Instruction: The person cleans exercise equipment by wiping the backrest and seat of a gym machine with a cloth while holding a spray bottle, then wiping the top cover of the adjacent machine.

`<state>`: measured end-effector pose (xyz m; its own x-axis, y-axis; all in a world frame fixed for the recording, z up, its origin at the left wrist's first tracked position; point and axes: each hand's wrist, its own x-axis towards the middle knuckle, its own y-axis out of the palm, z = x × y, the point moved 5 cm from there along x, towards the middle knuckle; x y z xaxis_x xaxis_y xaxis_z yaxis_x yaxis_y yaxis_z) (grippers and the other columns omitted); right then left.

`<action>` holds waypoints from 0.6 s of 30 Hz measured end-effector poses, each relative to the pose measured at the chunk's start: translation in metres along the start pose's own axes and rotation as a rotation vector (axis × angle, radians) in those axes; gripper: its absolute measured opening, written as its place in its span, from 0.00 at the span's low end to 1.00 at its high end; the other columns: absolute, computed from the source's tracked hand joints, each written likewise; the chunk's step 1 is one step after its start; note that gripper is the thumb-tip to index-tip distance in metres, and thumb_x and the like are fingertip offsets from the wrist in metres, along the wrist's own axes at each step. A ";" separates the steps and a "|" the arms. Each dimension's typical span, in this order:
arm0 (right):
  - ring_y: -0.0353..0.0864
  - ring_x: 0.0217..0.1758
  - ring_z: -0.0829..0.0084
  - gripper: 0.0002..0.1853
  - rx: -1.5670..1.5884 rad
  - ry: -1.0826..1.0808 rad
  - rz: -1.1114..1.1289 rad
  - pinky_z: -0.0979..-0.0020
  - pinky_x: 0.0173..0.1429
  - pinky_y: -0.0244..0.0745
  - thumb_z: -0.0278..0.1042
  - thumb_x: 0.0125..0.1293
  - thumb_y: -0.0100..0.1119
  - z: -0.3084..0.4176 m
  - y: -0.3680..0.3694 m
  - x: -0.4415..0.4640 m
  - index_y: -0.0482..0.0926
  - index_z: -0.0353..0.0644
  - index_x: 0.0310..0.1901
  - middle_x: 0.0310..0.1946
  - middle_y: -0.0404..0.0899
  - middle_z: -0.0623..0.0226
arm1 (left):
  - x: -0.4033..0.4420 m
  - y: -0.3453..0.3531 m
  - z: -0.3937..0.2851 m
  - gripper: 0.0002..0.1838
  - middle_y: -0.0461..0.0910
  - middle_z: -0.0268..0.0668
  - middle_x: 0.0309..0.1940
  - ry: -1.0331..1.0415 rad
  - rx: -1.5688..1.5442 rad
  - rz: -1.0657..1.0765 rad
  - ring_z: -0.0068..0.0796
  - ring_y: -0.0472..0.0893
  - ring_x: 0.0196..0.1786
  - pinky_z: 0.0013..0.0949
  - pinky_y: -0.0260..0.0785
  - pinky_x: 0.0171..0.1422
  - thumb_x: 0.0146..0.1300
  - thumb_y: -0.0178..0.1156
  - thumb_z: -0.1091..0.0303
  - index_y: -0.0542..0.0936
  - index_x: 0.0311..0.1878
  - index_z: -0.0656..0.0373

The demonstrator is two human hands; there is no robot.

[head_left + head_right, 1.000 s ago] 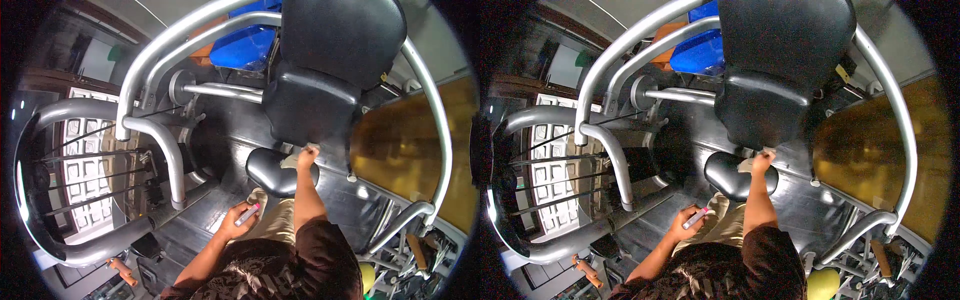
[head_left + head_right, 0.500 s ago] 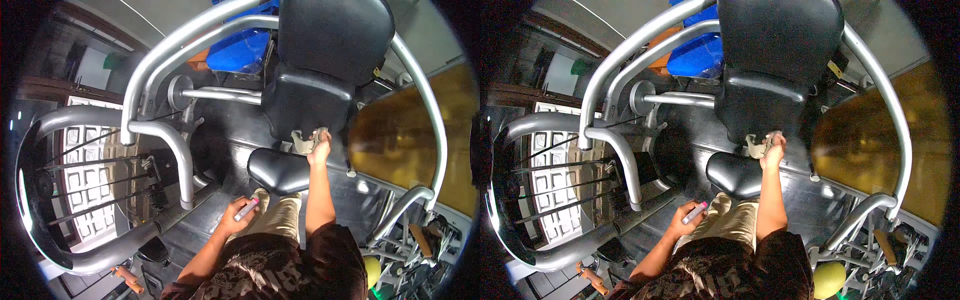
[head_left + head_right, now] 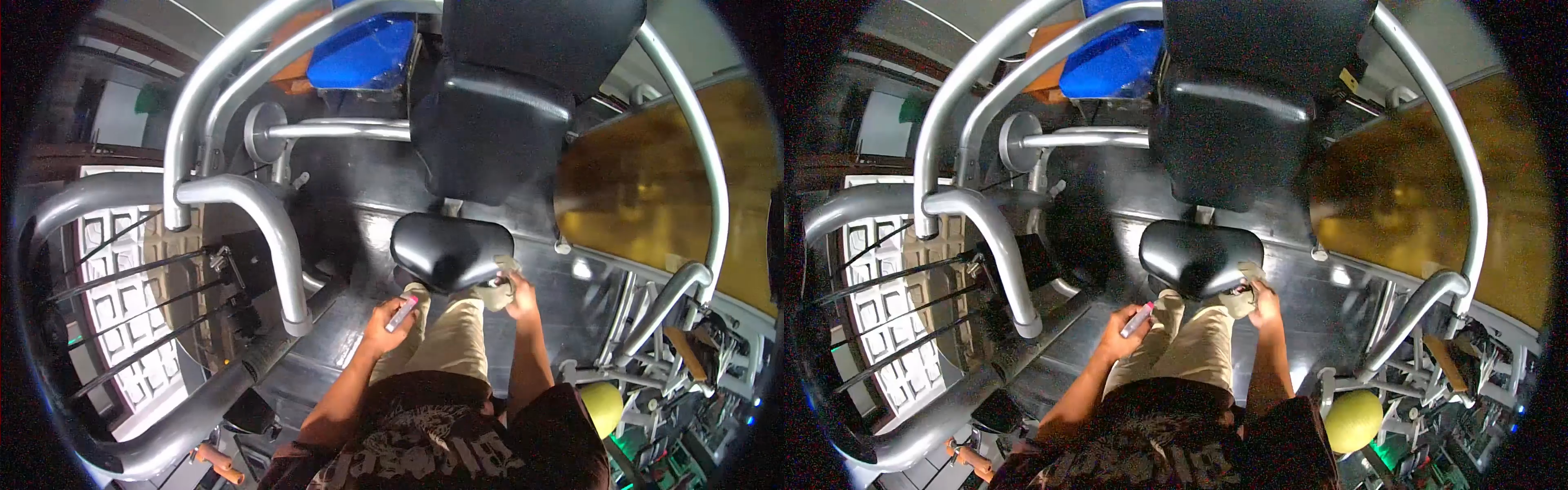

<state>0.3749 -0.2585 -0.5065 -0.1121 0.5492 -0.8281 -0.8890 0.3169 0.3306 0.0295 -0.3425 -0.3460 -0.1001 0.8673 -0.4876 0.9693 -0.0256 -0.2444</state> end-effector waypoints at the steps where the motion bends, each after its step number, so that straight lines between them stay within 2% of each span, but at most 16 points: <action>1: 0.84 0.48 0.65 0.20 0.100 -0.014 -0.012 0.57 0.50 0.81 0.42 0.79 0.54 -0.001 0.005 -0.023 0.74 0.44 0.66 0.51 0.85 0.65 | 0.000 0.002 0.002 0.07 0.85 0.38 0.33 -0.063 -0.043 0.029 0.26 0.83 0.37 0.33 0.75 0.45 0.66 0.67 0.68 0.84 0.44 0.60; 2: 0.84 0.48 0.64 0.20 0.203 -0.031 -0.021 0.56 0.50 0.81 0.45 0.80 0.53 0.007 0.024 -0.055 0.72 0.47 0.68 0.52 0.84 0.65 | -0.001 0.004 0.006 0.07 0.85 0.37 0.33 -0.123 -0.082 0.059 0.23 0.82 0.36 0.32 0.75 0.45 0.67 0.67 0.67 0.84 0.44 0.60; 3: 0.82 0.45 0.66 0.19 0.166 0.022 -0.058 0.57 0.47 0.81 0.46 0.80 0.54 0.011 0.028 -0.073 0.71 0.53 0.67 0.49 0.81 0.68 | -0.001 0.007 0.017 0.08 0.85 0.34 0.32 -0.053 -0.065 0.055 0.17 0.79 0.36 0.31 0.74 0.44 0.68 0.68 0.66 0.84 0.44 0.59; 6: 0.79 0.41 0.71 0.17 0.120 -0.052 0.030 0.63 0.43 0.80 0.45 0.80 0.55 -0.004 -0.007 -0.076 0.73 0.53 0.65 0.41 0.76 0.72 | -0.003 0.020 0.036 0.10 0.82 0.29 0.30 0.040 -0.139 0.024 0.16 0.77 0.33 0.30 0.72 0.39 0.67 0.71 0.65 0.84 0.46 0.58; 7: 0.74 0.35 0.76 0.16 0.053 -0.038 -0.048 0.71 0.37 0.76 0.43 0.80 0.55 -0.001 -0.014 -0.081 0.74 0.50 0.63 0.36 0.72 0.74 | -0.003 0.024 0.040 0.10 0.81 0.28 0.29 0.021 -0.096 0.042 0.16 0.76 0.33 0.30 0.71 0.39 0.67 0.71 0.64 0.84 0.46 0.58; 9: 0.73 0.33 0.78 0.15 0.030 -0.112 -0.091 0.74 0.34 0.71 0.41 0.79 0.55 0.009 -0.021 -0.082 0.75 0.47 0.61 0.34 0.72 0.74 | -0.003 0.031 0.040 0.10 0.80 0.27 0.28 -0.020 -0.016 0.076 0.16 0.74 0.32 0.30 0.69 0.37 0.67 0.71 0.64 0.84 0.45 0.58; 11: 0.69 0.30 0.79 0.13 -0.011 -0.129 -0.150 0.77 0.29 0.65 0.40 0.78 0.55 0.018 -0.030 -0.085 0.77 0.44 0.57 0.33 0.72 0.74 | -0.006 0.040 0.033 0.11 0.78 0.29 0.25 -0.062 -0.010 0.144 0.19 0.75 0.30 0.31 0.69 0.36 0.69 0.69 0.61 0.84 0.43 0.58; 14: 0.69 0.28 0.79 0.13 -0.162 0.017 -0.152 0.76 0.28 0.64 0.41 0.77 0.58 0.031 -0.026 -0.101 0.79 0.44 0.55 0.31 0.73 0.73 | -0.012 0.054 0.016 0.12 0.77 0.30 0.24 -0.121 -0.055 0.162 0.21 0.76 0.30 0.32 0.70 0.37 0.70 0.68 0.56 0.83 0.43 0.56; 18: 0.70 0.24 0.77 0.12 -0.270 -0.002 -0.194 0.75 0.26 0.65 0.42 0.75 0.62 0.033 -0.038 -0.099 0.79 0.46 0.52 0.28 0.74 0.72 | -0.024 0.077 0.018 0.15 0.79 0.31 0.26 -0.108 -0.075 0.058 0.22 0.77 0.32 0.32 0.71 0.40 0.71 0.67 0.52 0.84 0.46 0.55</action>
<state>0.4345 -0.2994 -0.4224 0.0712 0.4999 -0.8631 -0.9792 0.1997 0.0350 0.1026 -0.3745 -0.3686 -0.0630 0.8069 -0.5874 0.9878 -0.0335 -0.1519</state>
